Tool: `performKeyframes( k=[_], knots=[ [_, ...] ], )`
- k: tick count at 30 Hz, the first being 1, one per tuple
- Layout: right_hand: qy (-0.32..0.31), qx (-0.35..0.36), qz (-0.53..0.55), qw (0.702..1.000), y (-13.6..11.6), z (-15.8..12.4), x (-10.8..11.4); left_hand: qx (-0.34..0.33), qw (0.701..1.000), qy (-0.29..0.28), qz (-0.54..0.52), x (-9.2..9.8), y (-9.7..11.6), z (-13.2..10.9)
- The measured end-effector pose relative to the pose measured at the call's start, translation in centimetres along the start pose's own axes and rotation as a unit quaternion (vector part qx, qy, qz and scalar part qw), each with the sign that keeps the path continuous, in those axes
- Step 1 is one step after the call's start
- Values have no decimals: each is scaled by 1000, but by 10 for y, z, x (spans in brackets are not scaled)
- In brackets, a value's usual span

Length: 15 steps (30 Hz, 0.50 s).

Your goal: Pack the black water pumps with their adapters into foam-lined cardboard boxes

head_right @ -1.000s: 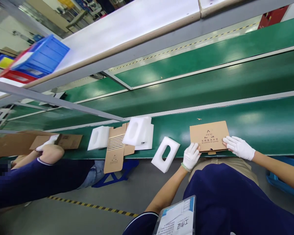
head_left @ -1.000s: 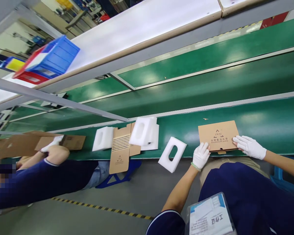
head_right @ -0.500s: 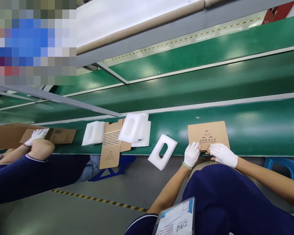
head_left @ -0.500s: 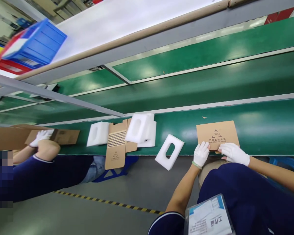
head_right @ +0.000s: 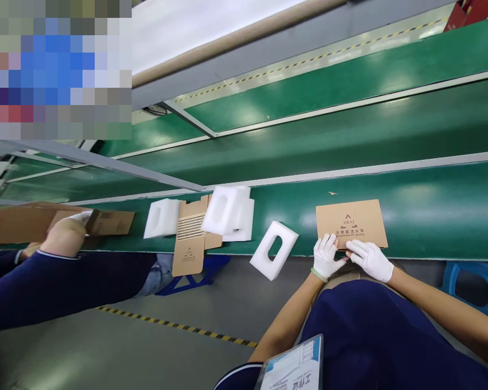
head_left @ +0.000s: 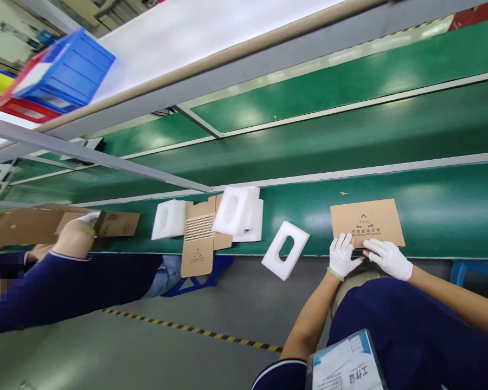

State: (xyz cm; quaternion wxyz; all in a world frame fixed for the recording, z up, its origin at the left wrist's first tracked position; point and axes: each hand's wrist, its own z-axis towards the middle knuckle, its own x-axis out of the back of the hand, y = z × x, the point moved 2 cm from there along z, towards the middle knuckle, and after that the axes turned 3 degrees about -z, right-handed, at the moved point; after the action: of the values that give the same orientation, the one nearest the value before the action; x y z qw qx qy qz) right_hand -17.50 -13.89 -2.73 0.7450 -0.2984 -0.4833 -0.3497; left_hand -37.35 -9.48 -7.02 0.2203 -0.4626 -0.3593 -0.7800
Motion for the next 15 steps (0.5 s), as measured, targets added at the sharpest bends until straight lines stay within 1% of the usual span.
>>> performKeyframes(
  k=[2, 4, 7, 11, 15],
  knots=[
    [-17, -48, -27, 998, 0, 1, -4, 7, 1000, 8, 0, -2, 1, -1],
    [-46, -62, -35, 996, -1, 1, -9, 13, 1000, 22, 0, -5, 2, -1],
    [-69, -49, -38, 996, -3, -1, -15, 20, 999, 41, 6, -8, 3, -1],
    [-64, -45, -46, 996, -5, -6, -18, 35, 998, 44, 14, -9, 4, 0],
    [-50, -27, -41, 998, -6, -14, -18, 26, 999, 42, 15, -9, 4, -1]
  ],
)
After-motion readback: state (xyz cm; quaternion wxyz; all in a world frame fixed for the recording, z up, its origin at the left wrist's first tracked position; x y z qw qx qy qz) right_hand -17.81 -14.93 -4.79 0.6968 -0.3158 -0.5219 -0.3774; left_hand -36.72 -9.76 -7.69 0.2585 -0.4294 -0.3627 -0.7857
